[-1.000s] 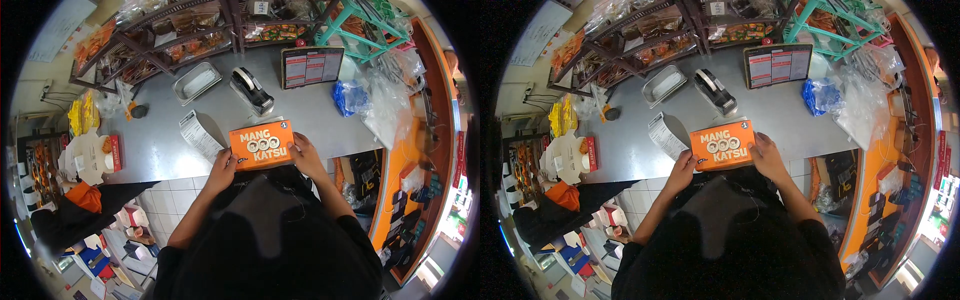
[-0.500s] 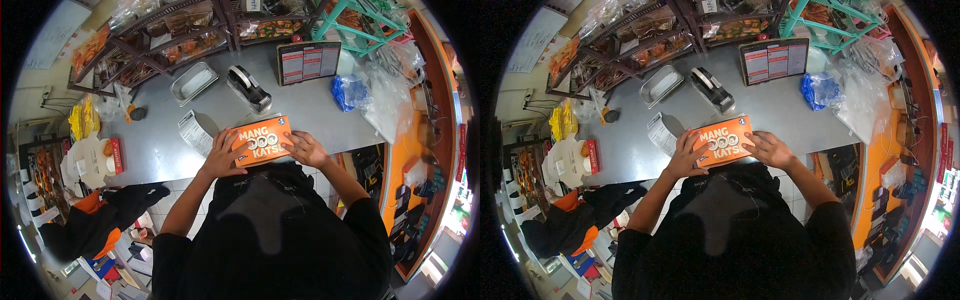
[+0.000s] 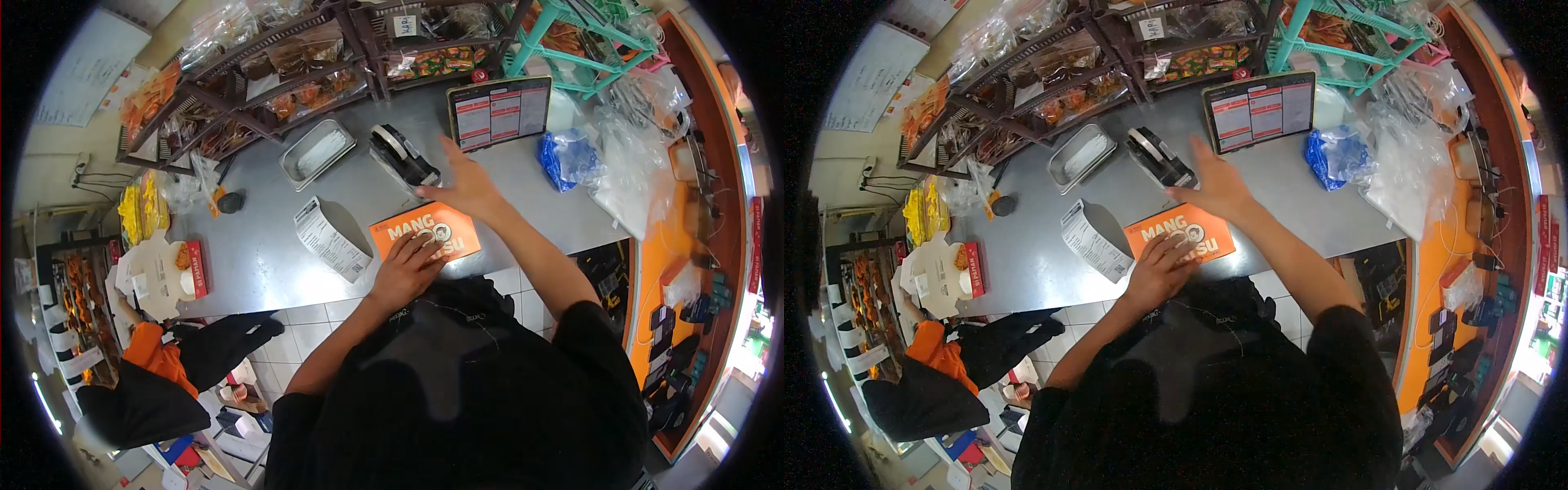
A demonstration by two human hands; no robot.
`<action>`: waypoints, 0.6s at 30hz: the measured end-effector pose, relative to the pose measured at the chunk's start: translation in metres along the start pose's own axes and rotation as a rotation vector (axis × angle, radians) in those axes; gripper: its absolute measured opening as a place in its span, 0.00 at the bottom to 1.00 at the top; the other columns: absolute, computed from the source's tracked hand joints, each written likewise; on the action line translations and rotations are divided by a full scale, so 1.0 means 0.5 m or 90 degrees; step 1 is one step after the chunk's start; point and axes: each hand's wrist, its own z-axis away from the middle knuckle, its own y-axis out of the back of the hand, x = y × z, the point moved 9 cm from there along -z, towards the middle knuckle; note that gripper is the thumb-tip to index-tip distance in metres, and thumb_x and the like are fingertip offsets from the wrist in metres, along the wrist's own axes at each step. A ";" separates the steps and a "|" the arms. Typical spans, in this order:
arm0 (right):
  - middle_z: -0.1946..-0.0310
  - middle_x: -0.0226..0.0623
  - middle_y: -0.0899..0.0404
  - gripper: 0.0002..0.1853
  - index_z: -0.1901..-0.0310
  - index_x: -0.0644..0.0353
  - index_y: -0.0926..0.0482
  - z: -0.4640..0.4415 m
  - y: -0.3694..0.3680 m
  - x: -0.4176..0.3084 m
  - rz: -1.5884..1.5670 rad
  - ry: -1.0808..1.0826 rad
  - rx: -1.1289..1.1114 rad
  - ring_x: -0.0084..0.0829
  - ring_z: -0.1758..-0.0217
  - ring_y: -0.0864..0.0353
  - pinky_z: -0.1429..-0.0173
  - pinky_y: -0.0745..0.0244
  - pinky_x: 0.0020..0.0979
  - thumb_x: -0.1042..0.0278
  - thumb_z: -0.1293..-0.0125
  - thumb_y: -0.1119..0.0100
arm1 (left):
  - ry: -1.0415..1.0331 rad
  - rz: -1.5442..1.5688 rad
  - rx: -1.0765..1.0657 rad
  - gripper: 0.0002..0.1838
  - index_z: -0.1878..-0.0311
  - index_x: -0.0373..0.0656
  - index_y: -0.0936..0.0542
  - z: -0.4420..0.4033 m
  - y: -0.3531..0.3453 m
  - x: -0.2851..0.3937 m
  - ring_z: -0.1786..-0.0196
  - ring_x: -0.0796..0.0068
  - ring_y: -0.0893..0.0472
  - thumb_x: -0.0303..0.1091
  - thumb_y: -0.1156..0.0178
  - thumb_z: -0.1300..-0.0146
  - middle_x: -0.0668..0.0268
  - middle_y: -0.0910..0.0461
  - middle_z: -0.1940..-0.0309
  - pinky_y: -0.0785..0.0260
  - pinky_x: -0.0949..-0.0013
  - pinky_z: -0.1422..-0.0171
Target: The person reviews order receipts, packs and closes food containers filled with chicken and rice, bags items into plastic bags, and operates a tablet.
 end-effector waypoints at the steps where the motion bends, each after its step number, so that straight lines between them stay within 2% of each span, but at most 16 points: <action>1: 0.53 0.56 0.17 0.43 0.39 0.68 0.31 -0.029 -0.031 0.011 0.088 -0.034 -0.056 0.53 0.46 0.17 0.45 0.19 0.44 0.53 0.53 0.21 | 0.008 0.007 0.000 0.14 0.53 0.52 0.13 -0.003 0.002 0.003 0.32 0.58 0.27 0.32 0.30 0.45 0.67 0.23 0.38 0.38 0.49 0.25; 4: 0.59 0.55 0.16 0.38 0.48 0.71 0.29 -0.079 -0.125 0.044 0.260 -0.081 -0.226 0.53 0.50 0.16 0.48 0.18 0.42 0.57 0.56 0.23 | 0.021 0.021 -0.003 0.14 0.55 0.52 0.12 -0.007 0.014 0.002 0.33 0.59 0.26 0.32 0.29 0.46 0.67 0.22 0.39 0.36 0.50 0.26; 7: 0.62 0.51 0.15 0.29 0.54 0.66 0.28 -0.099 -0.109 0.056 0.275 -0.049 -0.157 0.54 0.56 0.15 0.49 0.20 0.44 0.65 0.57 0.26 | 0.023 0.028 0.007 0.14 0.55 0.51 0.12 -0.007 0.010 -0.005 0.34 0.59 0.26 0.32 0.28 0.47 0.66 0.21 0.40 0.35 0.50 0.26; 10: 0.63 0.50 0.16 0.25 0.56 0.63 0.24 -0.131 -0.082 0.063 0.212 0.075 -0.087 0.50 0.59 0.15 0.52 0.20 0.41 0.68 0.57 0.26 | 0.030 0.030 0.010 0.14 0.55 0.51 0.12 -0.005 0.011 -0.002 0.34 0.60 0.25 0.32 0.28 0.46 0.66 0.21 0.40 0.35 0.50 0.26; 13: 0.58 0.48 0.15 0.18 0.57 0.62 0.18 -0.148 -0.071 0.088 0.068 0.053 -0.166 0.42 0.59 0.13 0.52 0.20 0.39 0.63 0.47 0.27 | 0.032 0.032 0.010 0.14 0.54 0.52 0.12 -0.007 0.014 -0.005 0.35 0.60 0.25 0.32 0.28 0.46 0.67 0.21 0.41 0.35 0.51 0.27; 16: 0.56 0.39 0.15 0.09 0.61 0.61 0.19 -0.139 -0.076 0.142 -0.161 -0.166 -0.233 0.28 0.54 0.17 0.48 0.23 0.31 0.67 0.39 0.30 | 0.033 0.030 0.010 0.15 0.53 0.52 0.13 -0.008 0.013 -0.004 0.34 0.62 0.26 0.32 0.29 0.45 0.68 0.21 0.41 0.36 0.51 0.26; 18: 0.47 0.39 0.19 0.06 0.62 0.61 0.18 -0.121 -0.073 0.163 -0.456 -0.169 -0.194 0.25 0.46 0.21 0.44 0.25 0.31 0.68 0.33 0.34 | 0.032 0.025 0.001 0.15 0.51 0.52 0.14 -0.006 0.007 -0.007 0.33 0.64 0.27 0.34 0.31 0.43 0.69 0.22 0.41 0.37 0.53 0.25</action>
